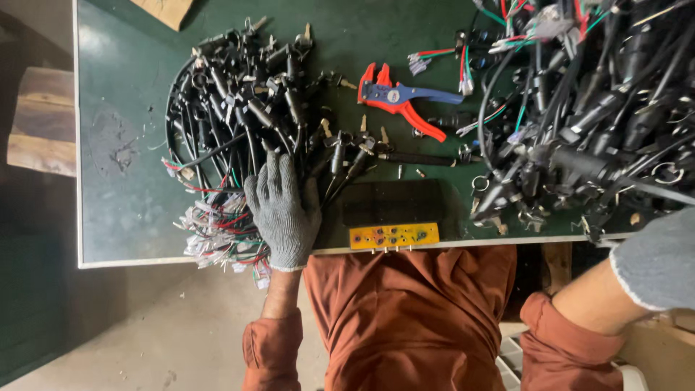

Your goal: The person assembles small electrical components by inserting wires into a yellow terminal block and securing them with a screwdriver. They repeatedly pick up components, connect wires, and tighten screws on the workbench.

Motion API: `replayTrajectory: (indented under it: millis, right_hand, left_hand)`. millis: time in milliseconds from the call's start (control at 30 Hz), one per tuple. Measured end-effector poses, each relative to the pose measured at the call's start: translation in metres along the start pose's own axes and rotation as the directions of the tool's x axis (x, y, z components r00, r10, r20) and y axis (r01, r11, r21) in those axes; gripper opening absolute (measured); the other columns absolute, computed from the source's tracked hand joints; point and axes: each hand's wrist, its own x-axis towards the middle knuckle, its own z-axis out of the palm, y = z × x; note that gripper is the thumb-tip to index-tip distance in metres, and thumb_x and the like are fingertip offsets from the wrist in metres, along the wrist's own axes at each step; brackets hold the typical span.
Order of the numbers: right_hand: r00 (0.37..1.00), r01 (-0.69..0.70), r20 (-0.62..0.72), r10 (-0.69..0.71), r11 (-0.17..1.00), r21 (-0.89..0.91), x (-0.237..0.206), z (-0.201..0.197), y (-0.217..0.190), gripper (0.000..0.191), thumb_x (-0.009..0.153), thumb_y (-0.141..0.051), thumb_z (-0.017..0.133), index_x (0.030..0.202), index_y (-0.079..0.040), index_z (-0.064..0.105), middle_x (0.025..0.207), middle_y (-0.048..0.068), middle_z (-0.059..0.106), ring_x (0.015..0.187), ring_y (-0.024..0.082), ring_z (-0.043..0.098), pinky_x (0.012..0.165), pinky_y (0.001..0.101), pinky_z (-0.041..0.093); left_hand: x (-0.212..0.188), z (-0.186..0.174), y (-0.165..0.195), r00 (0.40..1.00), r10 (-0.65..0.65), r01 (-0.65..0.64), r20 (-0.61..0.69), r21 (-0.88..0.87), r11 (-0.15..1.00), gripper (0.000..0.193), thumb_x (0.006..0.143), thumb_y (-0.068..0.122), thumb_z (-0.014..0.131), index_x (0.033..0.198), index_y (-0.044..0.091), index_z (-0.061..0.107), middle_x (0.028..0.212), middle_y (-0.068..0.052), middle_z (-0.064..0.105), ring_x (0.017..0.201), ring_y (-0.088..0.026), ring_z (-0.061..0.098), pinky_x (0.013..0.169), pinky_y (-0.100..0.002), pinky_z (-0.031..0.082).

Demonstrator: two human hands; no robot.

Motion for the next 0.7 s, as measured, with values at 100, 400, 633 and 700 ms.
replayTrajectory:
  millis: [100, 400, 633, 700]
  right_hand:
    - [0.999, -0.019, -0.03, 0.019, 1.0, -0.001, -0.008, 0.001, -0.005, 0.023, 0.114, -0.015, 0.063, 0.113, 0.008, 0.063, 0.103, 0.013, 0.066, 0.081, 0.018, 0.059, 0.07, 0.0276, 0.045]
    - [0.984, -0.071, 0.171, 0.053, 0.992, 0.1, -0.113, 0.029, -0.105, 0.022, 0.112, -0.015, 0.064, 0.114, 0.007, 0.064, 0.104, 0.013, 0.067, 0.083, 0.018, 0.06, 0.072, 0.0278, 0.046]
    - [0.782, -0.277, 0.622, 0.042, 0.917, 0.286, -0.153, 0.062, -0.152, 0.021, 0.11, -0.015, 0.065, 0.115, 0.006, 0.064, 0.105, 0.012, 0.067, 0.085, 0.018, 0.061, 0.073, 0.028, 0.047]
    - [0.753, -0.267, 0.658, 0.014, 0.92, 0.286, -0.136, 0.073, -0.16, 0.021, 0.11, -0.015, 0.065, 0.115, 0.005, 0.064, 0.105, 0.012, 0.067, 0.086, 0.018, 0.061, 0.074, 0.0281, 0.047]
  left_hand:
    - [0.0, 0.0, 0.0, 1.0, 0.004, -0.004, -0.004, 0.002, 1.0, 0.05, 0.099, 0.027, 0.067, 0.139, -0.002, 0.058, 0.15, -0.022, 0.055, 0.133, -0.037, 0.054, 0.118, -0.056, 0.034]
    - [-0.027, -0.046, 0.03, 0.966, 0.11, -0.174, -0.235, -0.273, 0.946, 0.034, 0.103, 0.013, 0.062, 0.137, 0.005, 0.061, 0.134, -0.015, 0.063, 0.128, -0.031, 0.058, 0.108, -0.046, 0.048]
    - [-0.095, -0.071, 0.116, 0.965, 0.079, 0.211, 0.25, -0.919, 0.332, 0.022, 0.106, 0.022, 0.063, 0.117, 0.003, 0.066, 0.111, -0.008, 0.073, 0.092, -0.029, 0.069, 0.087, -0.035, 0.056]
    - [-0.107, -0.059, 0.122, 0.948, 0.052, 0.272, 0.315, -0.881, 0.386, 0.018, 0.105, 0.023, 0.064, 0.107, 0.008, 0.074, 0.099, -0.008, 0.071, 0.087, -0.027, 0.069, 0.083, -0.034, 0.055]
